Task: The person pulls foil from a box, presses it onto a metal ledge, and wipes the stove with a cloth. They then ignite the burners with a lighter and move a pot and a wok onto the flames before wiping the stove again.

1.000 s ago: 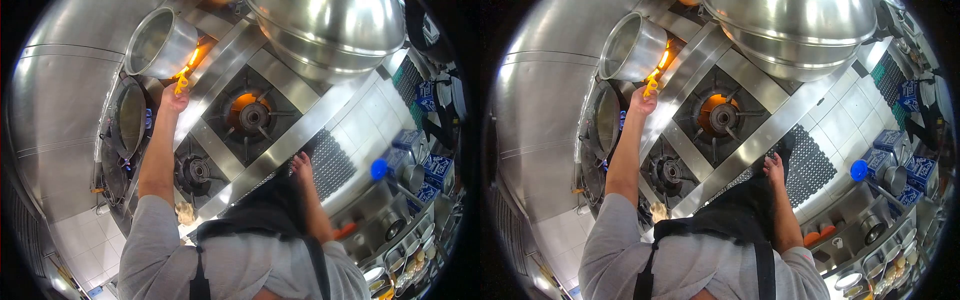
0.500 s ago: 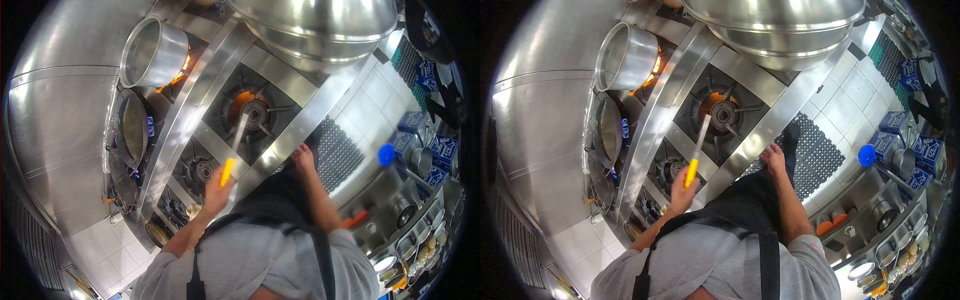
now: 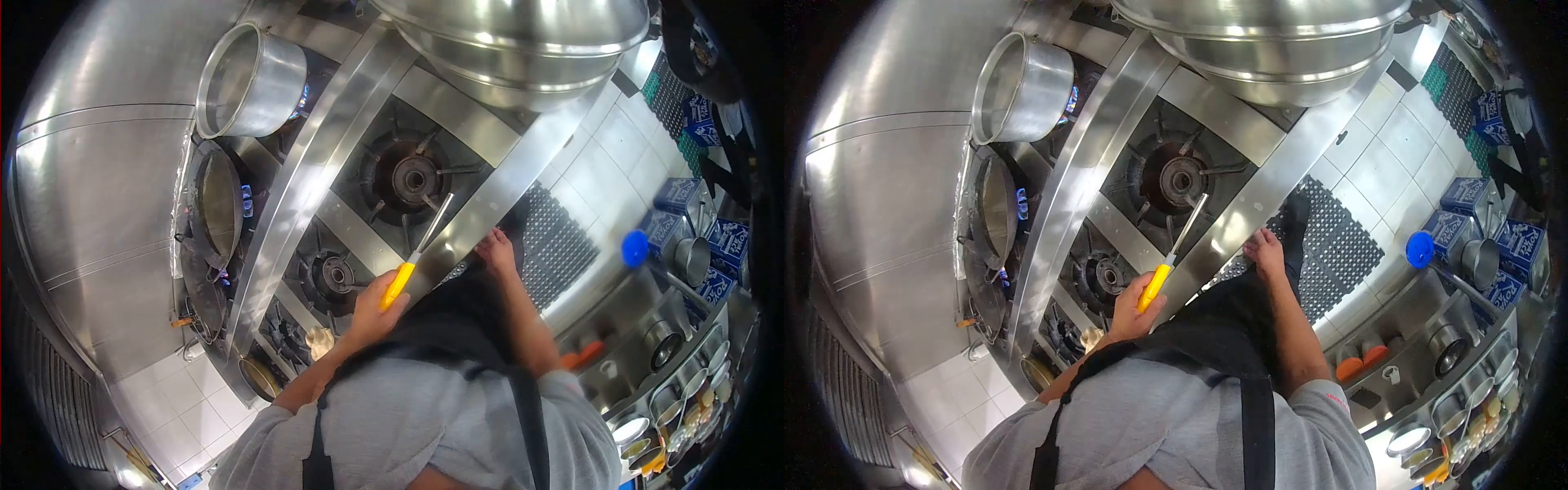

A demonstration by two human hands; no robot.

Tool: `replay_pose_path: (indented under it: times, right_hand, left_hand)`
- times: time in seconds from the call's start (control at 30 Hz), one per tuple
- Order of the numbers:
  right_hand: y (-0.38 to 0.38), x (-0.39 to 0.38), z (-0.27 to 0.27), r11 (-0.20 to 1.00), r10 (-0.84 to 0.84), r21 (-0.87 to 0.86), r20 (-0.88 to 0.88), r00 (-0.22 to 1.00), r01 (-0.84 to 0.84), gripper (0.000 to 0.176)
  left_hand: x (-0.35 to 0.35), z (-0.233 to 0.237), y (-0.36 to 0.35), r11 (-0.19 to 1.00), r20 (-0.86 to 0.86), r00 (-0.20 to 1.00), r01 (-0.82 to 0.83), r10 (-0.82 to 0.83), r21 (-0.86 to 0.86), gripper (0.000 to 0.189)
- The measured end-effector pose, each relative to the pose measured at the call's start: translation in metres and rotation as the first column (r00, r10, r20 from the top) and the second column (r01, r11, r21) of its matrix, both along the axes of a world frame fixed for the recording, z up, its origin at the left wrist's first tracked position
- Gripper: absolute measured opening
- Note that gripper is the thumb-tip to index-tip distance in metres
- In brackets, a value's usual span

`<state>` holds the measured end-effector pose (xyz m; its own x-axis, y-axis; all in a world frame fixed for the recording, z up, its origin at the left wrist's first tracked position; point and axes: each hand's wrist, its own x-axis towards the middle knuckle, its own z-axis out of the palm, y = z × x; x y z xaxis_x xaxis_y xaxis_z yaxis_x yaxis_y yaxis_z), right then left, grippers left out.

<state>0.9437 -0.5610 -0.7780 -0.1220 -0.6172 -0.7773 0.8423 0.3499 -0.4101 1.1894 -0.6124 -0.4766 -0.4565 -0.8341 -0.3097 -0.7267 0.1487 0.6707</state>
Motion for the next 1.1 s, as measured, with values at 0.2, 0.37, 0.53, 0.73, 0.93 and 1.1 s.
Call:
replay_pose_path:
  times: [0.2,0.37,0.53,0.73,0.93,1.1]
  right_hand:
    - [0.001,0.001,-0.006,1.000,0.001,-0.019,-0.017,1.000,-0.002,0.036]
    - [0.002,0.001,-0.009,1.000,-0.005,-0.028,0.009,1.000,0.005,0.037]
    - [0.001,0.001,-0.001,0.999,-0.033,-0.037,0.042,0.999,0.035,0.039]
    - [0.000,0.001,-0.002,1.000,0.000,-0.013,-0.023,1.000,0.000,0.040]
    - [0.002,0.002,-0.009,1.000,-0.016,-0.018,0.015,1.000,0.016,0.038]
    - [0.001,0.000,-0.004,1.000,-0.002,-0.020,0.023,1.000,0.002,0.038]
  left_hand:
    - [-0.004,0.007,0.001,1.000,-0.004,1.000,-0.024,0.024,0.013,0.049]
    - [-0.010,0.016,0.002,0.997,-0.009,0.998,-0.059,0.059,0.040,0.048]
    - [-0.009,0.016,0.003,1.000,0.000,1.000,-0.012,0.012,0.022,0.049]
    - [-0.009,0.015,0.006,1.000,0.019,1.000,0.020,-0.021,0.003,0.049]
    - [-0.008,0.015,0.008,0.999,0.044,0.998,0.036,-0.036,-0.001,0.049]
    - [-0.010,0.016,0.011,1.000,0.028,0.999,0.025,-0.024,-0.019,0.049]
